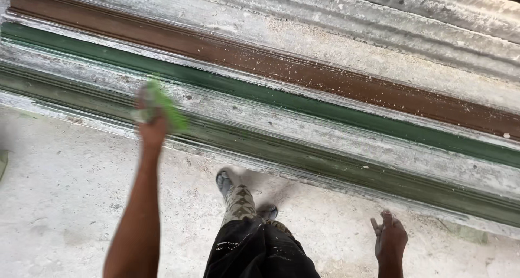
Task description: The person brushes white dust off long decorative plaster cornice moldings laid on a workbench, using a green hand brush and wiping sections by hand. They then mix plaster paste in a large bowl, adding powder and kneading the mixture with their hands.
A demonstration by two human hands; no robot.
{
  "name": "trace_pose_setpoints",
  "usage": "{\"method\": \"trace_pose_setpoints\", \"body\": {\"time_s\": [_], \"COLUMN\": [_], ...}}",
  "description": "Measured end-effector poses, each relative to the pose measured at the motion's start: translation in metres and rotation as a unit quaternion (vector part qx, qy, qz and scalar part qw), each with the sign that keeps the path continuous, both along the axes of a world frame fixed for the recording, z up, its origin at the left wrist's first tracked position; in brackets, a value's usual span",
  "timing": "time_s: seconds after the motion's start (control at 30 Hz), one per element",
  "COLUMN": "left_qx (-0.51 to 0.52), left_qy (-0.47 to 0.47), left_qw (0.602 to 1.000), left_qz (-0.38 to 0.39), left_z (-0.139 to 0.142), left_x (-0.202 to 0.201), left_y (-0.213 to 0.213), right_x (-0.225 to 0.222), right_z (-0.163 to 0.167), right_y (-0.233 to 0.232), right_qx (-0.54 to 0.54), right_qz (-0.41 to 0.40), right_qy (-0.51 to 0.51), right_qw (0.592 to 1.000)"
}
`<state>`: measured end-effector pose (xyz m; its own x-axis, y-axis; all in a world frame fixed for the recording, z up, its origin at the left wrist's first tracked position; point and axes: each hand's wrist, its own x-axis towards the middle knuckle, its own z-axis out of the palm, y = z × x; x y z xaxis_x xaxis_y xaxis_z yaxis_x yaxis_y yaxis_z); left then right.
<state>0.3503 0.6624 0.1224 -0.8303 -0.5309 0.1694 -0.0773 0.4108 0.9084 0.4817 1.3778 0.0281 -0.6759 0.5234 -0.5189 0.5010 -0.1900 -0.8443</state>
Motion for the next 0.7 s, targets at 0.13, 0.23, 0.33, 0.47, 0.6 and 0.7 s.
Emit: {"method": "trace_pose_setpoints", "body": {"time_s": [0.13, 0.23, 0.33, 0.47, 0.6, 0.7], "left_qx": [-0.014, 0.074, 0.156, 0.107, 0.031, 0.013], "left_qy": [-0.097, -0.153, -0.248, -0.155, -0.077, 0.044], "left_qw": [0.995, 0.959, 0.864, 0.886, 0.982, 0.994], "left_qz": [0.018, -0.226, -0.409, -0.425, -0.169, 0.103], "left_z": [-0.01, -0.057, -0.092, -0.075, -0.019, 0.002], "left_x": [0.016, 0.013, -0.01, -0.055, -0.093, -0.12], "left_y": [0.091, 0.301, 0.418, 0.283, -0.014, -0.131], "right_x": [-0.037, -0.094, -0.143, -0.172, -0.184, -0.201], "right_z": [-0.007, 0.0, 0.02, 0.045, 0.042, 0.025], "right_y": [-0.024, -0.081, -0.138, -0.17, -0.177, -0.185], "right_qx": [0.419, 0.624, 0.388, 0.355, 0.344, 0.338], "right_qz": [0.25, 0.33, 0.297, 0.247, 0.245, 0.237], "right_qy": [0.107, 0.234, 0.175, 0.184, 0.153, 0.06], "right_qw": [0.866, 0.669, 0.855, 0.883, 0.893, 0.909]}}
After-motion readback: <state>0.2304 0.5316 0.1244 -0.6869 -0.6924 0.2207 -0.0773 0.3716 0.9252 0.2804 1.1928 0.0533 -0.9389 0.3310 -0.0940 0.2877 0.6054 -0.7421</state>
